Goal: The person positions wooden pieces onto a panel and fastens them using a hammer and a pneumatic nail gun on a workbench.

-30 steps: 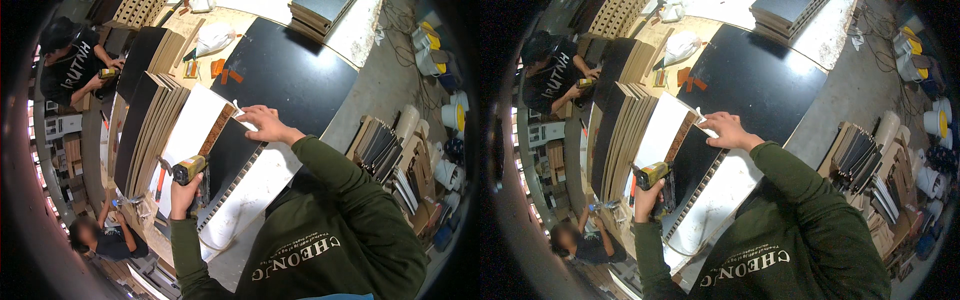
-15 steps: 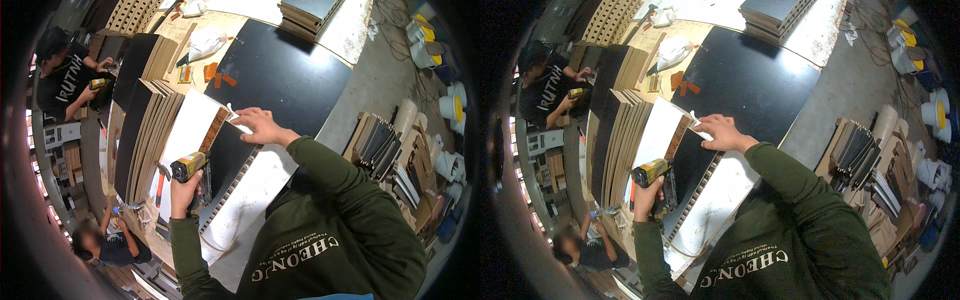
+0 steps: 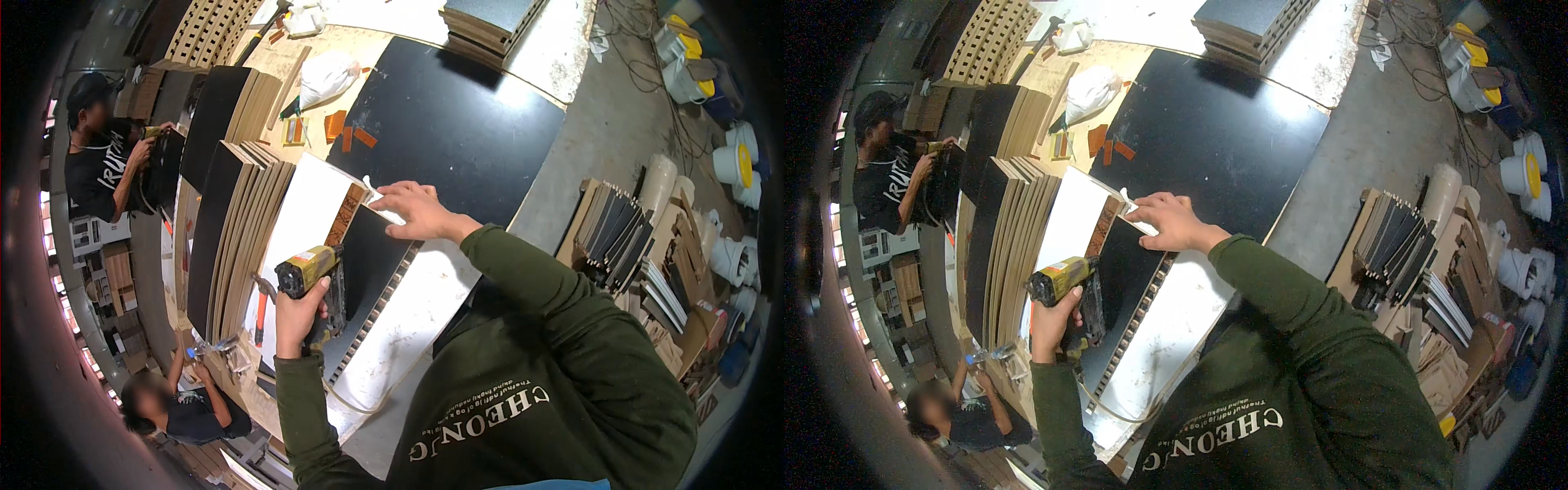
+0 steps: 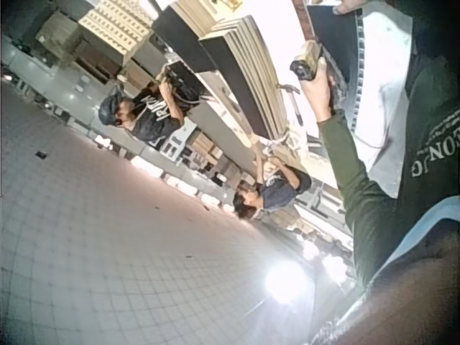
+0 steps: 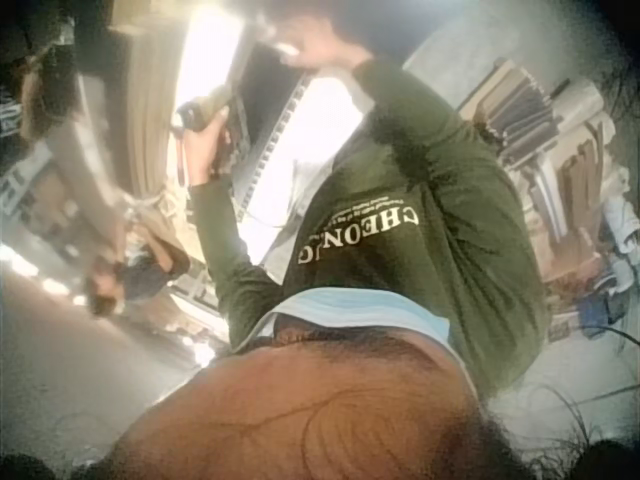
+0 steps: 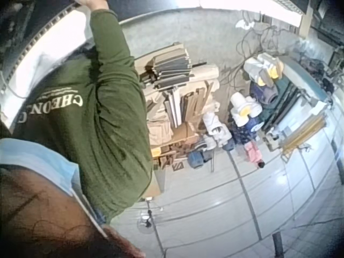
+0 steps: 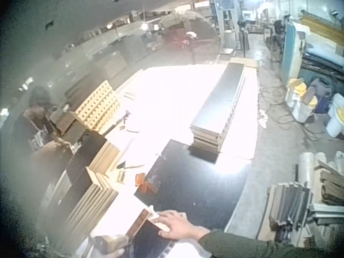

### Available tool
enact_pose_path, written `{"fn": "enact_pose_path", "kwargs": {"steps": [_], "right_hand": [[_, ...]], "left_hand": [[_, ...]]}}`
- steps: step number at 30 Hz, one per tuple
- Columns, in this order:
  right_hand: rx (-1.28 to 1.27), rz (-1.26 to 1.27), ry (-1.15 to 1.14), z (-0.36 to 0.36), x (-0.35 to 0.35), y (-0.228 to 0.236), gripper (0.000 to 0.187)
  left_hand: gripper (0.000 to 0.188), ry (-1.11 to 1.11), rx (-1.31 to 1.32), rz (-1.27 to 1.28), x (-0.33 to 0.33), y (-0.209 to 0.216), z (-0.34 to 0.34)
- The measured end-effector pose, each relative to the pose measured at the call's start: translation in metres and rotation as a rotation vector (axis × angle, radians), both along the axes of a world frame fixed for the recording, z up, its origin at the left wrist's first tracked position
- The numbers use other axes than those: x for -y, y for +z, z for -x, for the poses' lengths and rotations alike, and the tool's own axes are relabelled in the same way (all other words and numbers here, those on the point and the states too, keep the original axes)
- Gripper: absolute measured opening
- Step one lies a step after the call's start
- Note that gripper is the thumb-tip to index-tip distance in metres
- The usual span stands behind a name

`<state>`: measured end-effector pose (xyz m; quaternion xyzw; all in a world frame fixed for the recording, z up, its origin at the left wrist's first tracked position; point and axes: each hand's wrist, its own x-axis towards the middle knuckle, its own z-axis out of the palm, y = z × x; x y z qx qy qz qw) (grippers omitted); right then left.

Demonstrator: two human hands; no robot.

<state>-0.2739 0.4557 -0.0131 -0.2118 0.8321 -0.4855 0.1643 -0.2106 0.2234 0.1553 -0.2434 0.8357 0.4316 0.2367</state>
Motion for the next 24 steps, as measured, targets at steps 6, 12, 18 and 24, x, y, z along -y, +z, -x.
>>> {"fn": "enact_pose_path", "kwargs": {"steps": [6, 12, 18, 24], "right_hand": [[0.016, 0.004, 0.002, 0.000, 0.001, 0.002, 0.057], [0.000, 0.017, -0.010, 0.001, 0.001, 0.002, 0.056], [0.029, 0.025, -0.017, 0.000, 0.000, 0.002, 0.054], [0.003, 0.042, -0.021, -0.001, 0.002, 0.000, 0.055]], "left_hand": [[0.025, -0.007, -0.008, 0.014, -0.001, -0.011, 0.006], [0.024, -0.068, -0.027, 0.035, 0.000, -0.008, 0.008], [0.023, -0.019, -0.071, -0.032, -0.019, 0.000, 0.018], [0.022, -0.062, -0.032, 0.018, -0.023, -0.006, 0.027]]}}
